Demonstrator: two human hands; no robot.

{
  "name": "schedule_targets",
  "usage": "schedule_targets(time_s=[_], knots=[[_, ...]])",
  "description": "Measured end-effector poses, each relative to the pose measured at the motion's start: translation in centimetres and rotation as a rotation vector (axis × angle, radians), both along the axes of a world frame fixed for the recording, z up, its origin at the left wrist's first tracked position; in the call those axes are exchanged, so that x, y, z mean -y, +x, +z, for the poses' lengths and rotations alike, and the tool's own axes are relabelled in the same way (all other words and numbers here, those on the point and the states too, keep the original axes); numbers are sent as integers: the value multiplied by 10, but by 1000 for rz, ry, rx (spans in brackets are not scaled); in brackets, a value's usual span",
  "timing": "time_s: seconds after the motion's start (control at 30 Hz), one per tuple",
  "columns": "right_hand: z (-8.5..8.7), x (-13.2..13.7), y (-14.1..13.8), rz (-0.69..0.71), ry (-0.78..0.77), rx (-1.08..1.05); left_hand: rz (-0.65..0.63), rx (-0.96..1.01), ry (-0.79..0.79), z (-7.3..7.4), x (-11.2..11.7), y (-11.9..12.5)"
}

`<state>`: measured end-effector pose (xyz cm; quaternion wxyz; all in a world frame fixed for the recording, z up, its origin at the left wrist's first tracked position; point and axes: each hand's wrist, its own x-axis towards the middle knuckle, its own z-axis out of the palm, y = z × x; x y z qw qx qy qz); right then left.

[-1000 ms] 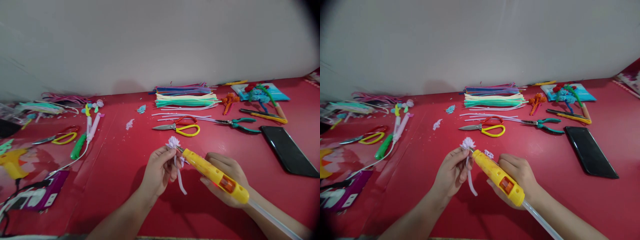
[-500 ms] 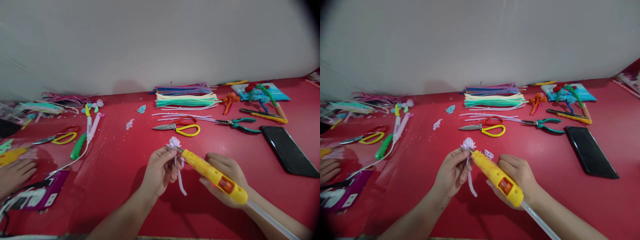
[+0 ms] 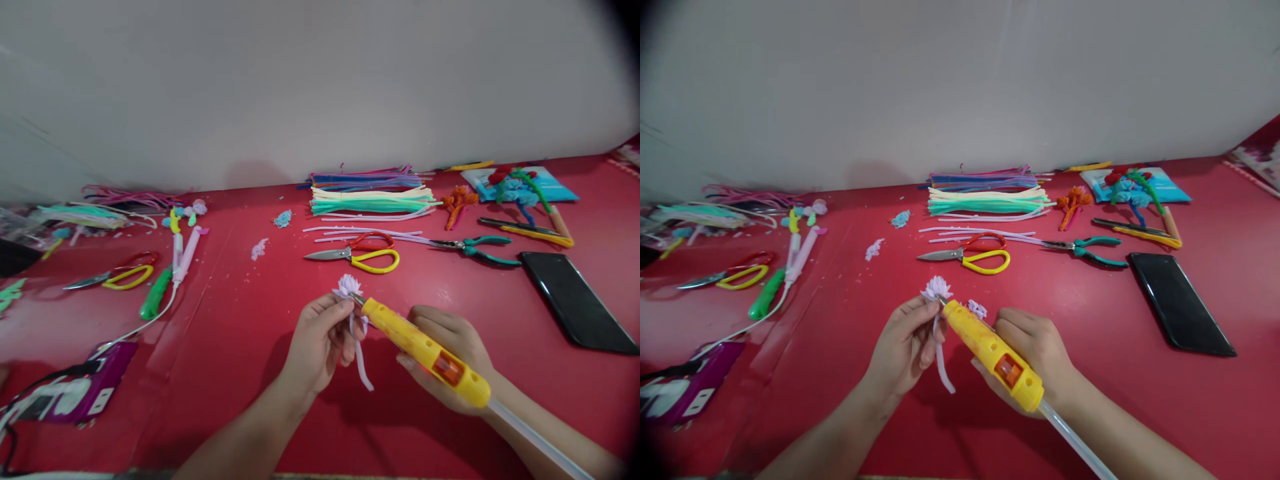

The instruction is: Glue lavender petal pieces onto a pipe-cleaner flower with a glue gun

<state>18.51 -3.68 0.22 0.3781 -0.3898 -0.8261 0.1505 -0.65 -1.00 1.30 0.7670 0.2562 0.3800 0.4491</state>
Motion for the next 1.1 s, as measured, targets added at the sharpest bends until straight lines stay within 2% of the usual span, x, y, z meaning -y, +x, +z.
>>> schedule_targets(time_s=[1.1], knots=[[-5, 0, 2, -17, 16, 21, 18, -25, -17, 1, 0, 3]])
